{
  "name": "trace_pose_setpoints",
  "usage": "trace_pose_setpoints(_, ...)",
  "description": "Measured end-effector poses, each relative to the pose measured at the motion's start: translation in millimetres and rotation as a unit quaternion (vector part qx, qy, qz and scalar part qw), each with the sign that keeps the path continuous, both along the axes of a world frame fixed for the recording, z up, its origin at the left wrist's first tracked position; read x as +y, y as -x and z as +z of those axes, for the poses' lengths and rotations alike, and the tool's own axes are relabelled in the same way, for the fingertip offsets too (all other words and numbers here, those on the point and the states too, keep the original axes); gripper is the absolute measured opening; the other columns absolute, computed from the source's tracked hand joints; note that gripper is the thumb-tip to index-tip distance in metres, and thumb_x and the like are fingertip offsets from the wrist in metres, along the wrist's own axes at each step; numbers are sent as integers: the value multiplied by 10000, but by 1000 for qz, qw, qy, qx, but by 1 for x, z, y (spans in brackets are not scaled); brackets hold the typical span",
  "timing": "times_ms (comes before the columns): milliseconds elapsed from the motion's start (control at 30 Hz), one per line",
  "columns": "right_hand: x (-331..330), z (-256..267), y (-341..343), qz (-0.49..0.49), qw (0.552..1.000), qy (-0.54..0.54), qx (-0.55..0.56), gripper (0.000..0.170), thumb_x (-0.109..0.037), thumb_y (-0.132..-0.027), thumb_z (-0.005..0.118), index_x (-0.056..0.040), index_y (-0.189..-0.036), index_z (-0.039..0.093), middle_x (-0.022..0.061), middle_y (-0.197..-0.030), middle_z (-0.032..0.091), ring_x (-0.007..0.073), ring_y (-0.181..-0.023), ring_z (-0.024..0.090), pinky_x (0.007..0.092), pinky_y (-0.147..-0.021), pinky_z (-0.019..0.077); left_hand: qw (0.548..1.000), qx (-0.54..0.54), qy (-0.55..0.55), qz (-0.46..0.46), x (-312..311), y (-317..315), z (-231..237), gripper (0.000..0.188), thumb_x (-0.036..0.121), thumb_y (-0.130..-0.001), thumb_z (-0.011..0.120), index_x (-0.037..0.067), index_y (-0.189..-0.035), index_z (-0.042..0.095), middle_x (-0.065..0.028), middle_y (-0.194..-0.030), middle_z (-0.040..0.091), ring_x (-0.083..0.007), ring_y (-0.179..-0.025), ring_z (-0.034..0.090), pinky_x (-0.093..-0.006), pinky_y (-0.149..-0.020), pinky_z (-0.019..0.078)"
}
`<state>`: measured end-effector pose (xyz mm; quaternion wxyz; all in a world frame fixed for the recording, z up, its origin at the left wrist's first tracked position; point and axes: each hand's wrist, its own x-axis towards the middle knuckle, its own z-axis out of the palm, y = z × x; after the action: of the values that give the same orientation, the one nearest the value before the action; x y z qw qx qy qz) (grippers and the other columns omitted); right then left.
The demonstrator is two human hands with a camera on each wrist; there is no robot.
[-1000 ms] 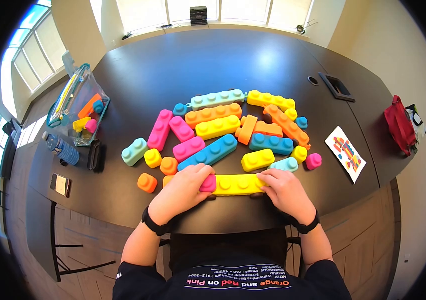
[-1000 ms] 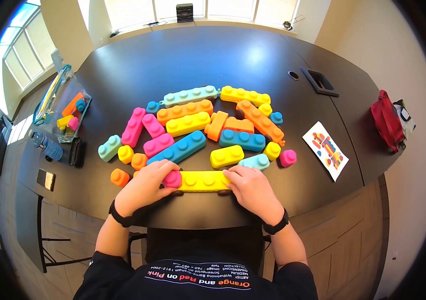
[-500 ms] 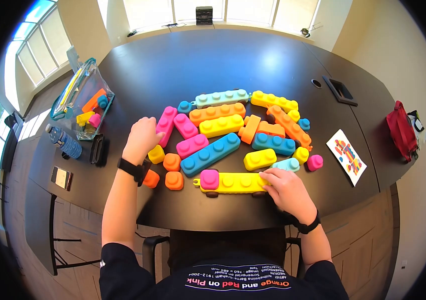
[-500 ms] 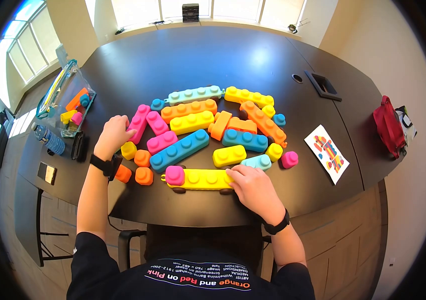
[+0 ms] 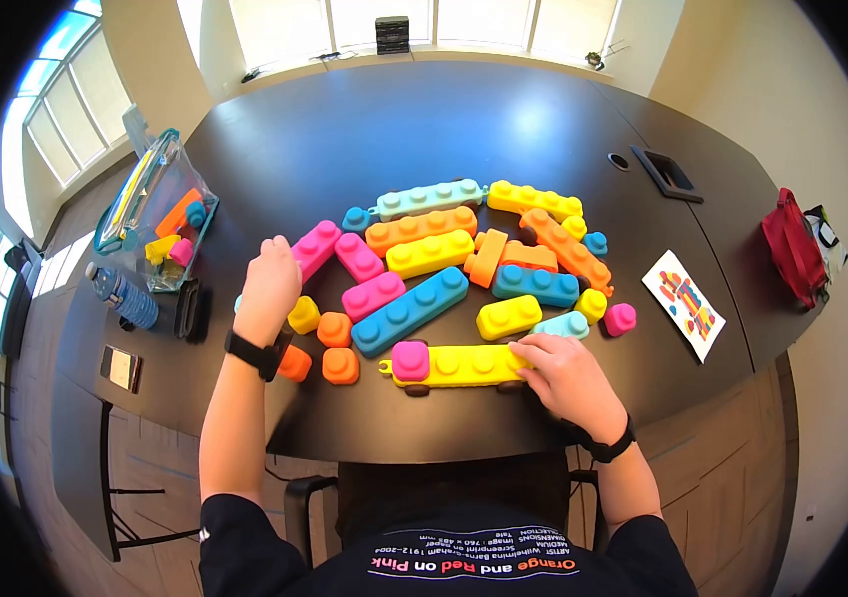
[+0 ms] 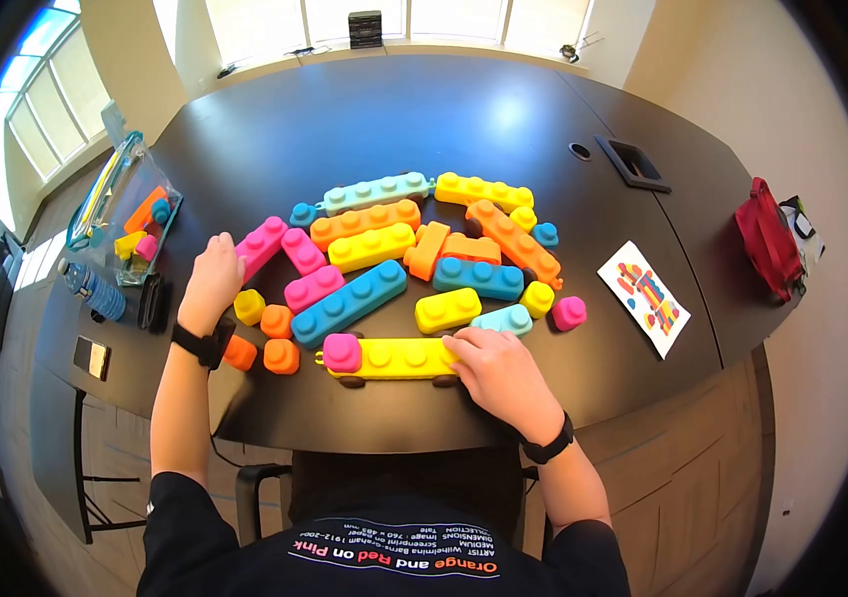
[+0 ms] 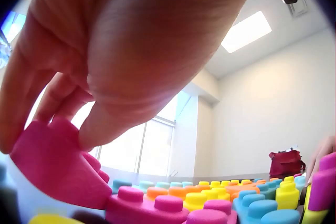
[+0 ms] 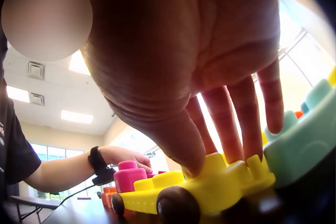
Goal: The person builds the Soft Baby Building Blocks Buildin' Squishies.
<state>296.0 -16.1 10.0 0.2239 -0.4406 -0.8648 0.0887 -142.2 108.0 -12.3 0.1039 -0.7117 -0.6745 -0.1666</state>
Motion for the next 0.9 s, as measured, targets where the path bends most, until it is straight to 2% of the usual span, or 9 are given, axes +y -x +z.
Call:
trace_pose_setpoints(133,0,2,-1,-3,1000,12,-3,348,-119,-910,757,-43,-1246,704,108,-1137,712,320,-1054,682,425,-927,527,995,-78,-68,-6,-31,-30,45,210,148,-1035,620,-25,-1094,517,-253,-1050,621,-467,-900,698,-519,-733,594)
trace_pose_setpoints(200,-2,10,0,-6,1000,17,11,502,-170,-918,782,-40,-1382,641,145,-1292,684,346,-1162,662,433,-1000,518,990,-113,-86,-8,-50,-52,66,189,110,-1039,611,-26,-1149,538,-250,-1087,628,-471,-954,684,-516,-778,578)
trace_pose_setpoints(267,1,17,4,-12,999,-2,44,584,-187,-913,797,-43,-1441,595,161,-1370,646,364,-1215,640,443,-1037,505,972,-168,-118,-115,-68,-71,80,207,48,-1010,626,-24,-1194,564,-240,-1124,639,-469,-1008,665,-507,-842,555)
trace_pose_setpoints(333,3,27,11,-18,997,-19,77,667,-205,-908,812,-46,-1500,548,176,-1448,609,382,-1269,618,452,-1074,493,948,-217,-58,-225,-85,-89,87,242,-8,-961,657,-23,-1188,575,-239,-1136,641,-457,-1046,646,-498,-879,539)
trace_pose_setpoints(367,4,33,15,-13,994,-42,100,711,-199,-900,820,-50,-1526,518,181,-1486,579,391,-1294,602,459,-1091,485,938,-225,-38,-261,-90,-98,82,411,-188,-861,546,-18,-1235,554,-227,-1146,635,-407,-1001,679,-442,-870,583)
trace_pose_setpoints(400,4,37,20,-9,990,-64,123,756,-193,-893,828,-54,-1553,488,186,-1524,550,401,-1319,585,467,-1107,477,937,-214,-24,-276,-99,-108,83,458,-209,-830,565,-16,-1245,557,-213,-1169,638,-403,-1061,655,-443,-912,576)
trace_pose_setpoints(600,8,42,28,57,991,-20,118,621,-147,-873,838,-48,-1436,594,169,-1351,646,390,-1210,631,451,-1040,517,904,-251,16,-347,-119,-142,73,373,-101,-912,646,-1,-1264,570,-209,-1238,651,-409,-1152,639,-441,-999,530)
trace_pose_setpoints(767,1,43,14,36,987,53,148,560,-104,-861,838,-41,-1375,627,170,-1283,672,381,-1184,645,435,-1027,522,903,-285,48,-317,-126,-138,63,529,109,-936,760,24,-1416,554,-196,-1337,640,-400,-1222,616,-453,-1018,513)
trace_pose_setpoints(900,2,26,4,35,984,92,150,560,-94,-853,844,-29,-1366,629,172,-1287,678,374,-1191,649,422,-1031,521,916,-245,108,-297,-130,-125,45,606,162,-914,797,33,-1453,550,-190,-1359,632,-394,-1245,604,-451,-1031,507)
